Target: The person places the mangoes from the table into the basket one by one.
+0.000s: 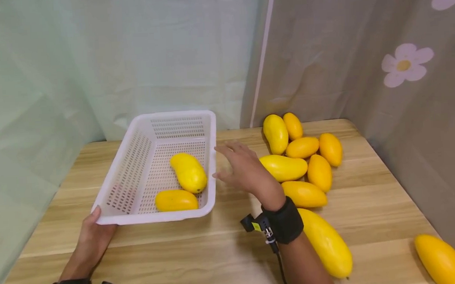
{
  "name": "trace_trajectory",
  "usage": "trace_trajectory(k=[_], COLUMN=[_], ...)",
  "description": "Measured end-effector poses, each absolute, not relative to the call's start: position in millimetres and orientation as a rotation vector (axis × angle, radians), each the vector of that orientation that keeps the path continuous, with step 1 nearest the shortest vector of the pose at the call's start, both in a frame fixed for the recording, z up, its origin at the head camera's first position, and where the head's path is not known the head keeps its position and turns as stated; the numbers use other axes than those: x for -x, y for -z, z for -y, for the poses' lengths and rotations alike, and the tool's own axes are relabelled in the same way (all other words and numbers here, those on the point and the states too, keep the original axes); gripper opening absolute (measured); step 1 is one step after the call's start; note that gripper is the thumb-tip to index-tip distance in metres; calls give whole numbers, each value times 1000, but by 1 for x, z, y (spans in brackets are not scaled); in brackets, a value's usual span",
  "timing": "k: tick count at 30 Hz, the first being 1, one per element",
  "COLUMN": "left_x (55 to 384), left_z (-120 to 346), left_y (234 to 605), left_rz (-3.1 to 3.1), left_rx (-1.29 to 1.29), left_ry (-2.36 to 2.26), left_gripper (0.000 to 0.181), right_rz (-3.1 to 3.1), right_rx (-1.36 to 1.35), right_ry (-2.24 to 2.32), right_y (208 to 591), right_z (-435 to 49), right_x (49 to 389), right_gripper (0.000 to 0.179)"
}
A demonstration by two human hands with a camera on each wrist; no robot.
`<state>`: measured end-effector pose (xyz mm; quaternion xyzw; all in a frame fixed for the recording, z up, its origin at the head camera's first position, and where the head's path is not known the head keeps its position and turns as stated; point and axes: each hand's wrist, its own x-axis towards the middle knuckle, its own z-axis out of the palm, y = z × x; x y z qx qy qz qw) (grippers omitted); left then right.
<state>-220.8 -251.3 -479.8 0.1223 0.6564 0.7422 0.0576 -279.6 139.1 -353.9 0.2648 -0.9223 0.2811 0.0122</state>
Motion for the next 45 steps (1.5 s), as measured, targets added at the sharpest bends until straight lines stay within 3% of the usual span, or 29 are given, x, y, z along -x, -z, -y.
trace_trajectory(k=[29,39,45], left_x=[223,222,221], left_z=[253,251,251], left_y=[486,481,481], left_rz=[-2035,-2025,-2023], left_rx=[-356,-321,-341], left_ry=[-2218,-2226,-2222], left_gripper=[49,49,49], right_rz=[3062,3218,3261], right_rx=[-669,-300,-227], right_ry=[-930,-949,-909], right_y=[350,355,361], right_z=[-196,-219,-229], right_x=[293,299,301], right_gripper=[68,68,66])
